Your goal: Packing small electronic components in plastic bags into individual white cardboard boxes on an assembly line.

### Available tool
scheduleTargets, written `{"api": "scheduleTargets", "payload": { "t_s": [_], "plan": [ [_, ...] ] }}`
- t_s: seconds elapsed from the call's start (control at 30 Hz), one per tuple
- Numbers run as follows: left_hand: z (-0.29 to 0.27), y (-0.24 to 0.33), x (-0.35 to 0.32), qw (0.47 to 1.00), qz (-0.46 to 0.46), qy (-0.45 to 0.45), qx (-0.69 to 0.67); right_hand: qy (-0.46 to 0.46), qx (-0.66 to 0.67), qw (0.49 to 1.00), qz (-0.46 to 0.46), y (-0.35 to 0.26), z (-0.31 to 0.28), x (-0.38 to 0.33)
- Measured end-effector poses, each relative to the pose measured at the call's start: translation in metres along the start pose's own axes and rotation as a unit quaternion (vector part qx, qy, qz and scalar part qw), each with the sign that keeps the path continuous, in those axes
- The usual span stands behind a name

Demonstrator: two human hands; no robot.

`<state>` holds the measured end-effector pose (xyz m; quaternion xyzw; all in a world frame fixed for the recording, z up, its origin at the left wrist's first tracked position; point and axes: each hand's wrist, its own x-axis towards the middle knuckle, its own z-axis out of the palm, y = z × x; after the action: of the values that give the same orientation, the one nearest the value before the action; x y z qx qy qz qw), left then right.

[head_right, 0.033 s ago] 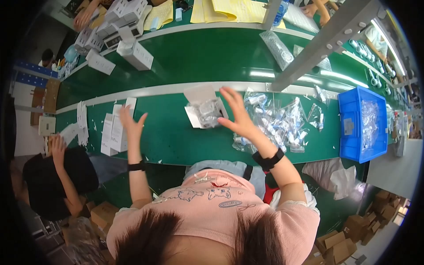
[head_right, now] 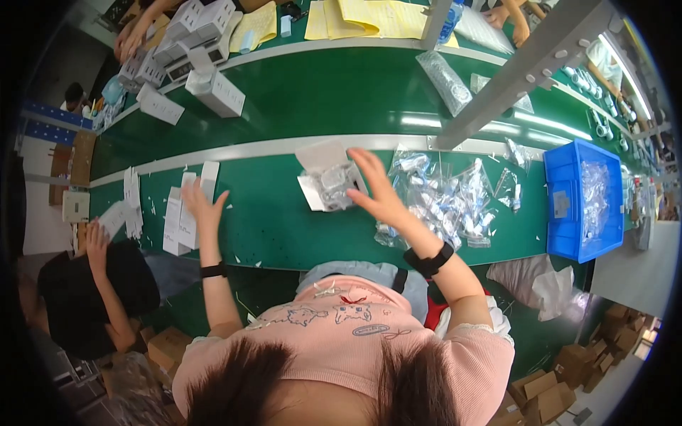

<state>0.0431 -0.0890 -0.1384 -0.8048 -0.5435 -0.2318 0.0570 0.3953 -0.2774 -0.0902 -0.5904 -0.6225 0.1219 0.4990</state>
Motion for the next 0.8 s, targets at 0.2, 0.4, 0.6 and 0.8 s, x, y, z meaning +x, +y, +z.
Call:
{"api": "scheduleTargets", "payload": {
  "t_s": [0.2,0.4,0.6,0.8],
  "plan": [
    [0.01,-0.056,-0.004,0.95,-0.149,-0.224,0.162,-0.016,0.257,0.929,0.267,0.011,0.024,0.005],
    [0.005,0.046,-0.012,0.974,-0.082,-0.19,0.091,0.149,0.356,0.869,0.31,0.053,0.007,0.096],
    [-0.006,0.125,-0.024,0.93,-0.082,-0.345,-0.1,0.184,0.252,0.918,0.243,0.161,0.001,0.207],
    [0.03,0.092,-0.015,0.887,-0.181,-0.369,-0.213,0.105,0.339,0.897,0.265,0.198,-0.013,0.22]
  ]
}}
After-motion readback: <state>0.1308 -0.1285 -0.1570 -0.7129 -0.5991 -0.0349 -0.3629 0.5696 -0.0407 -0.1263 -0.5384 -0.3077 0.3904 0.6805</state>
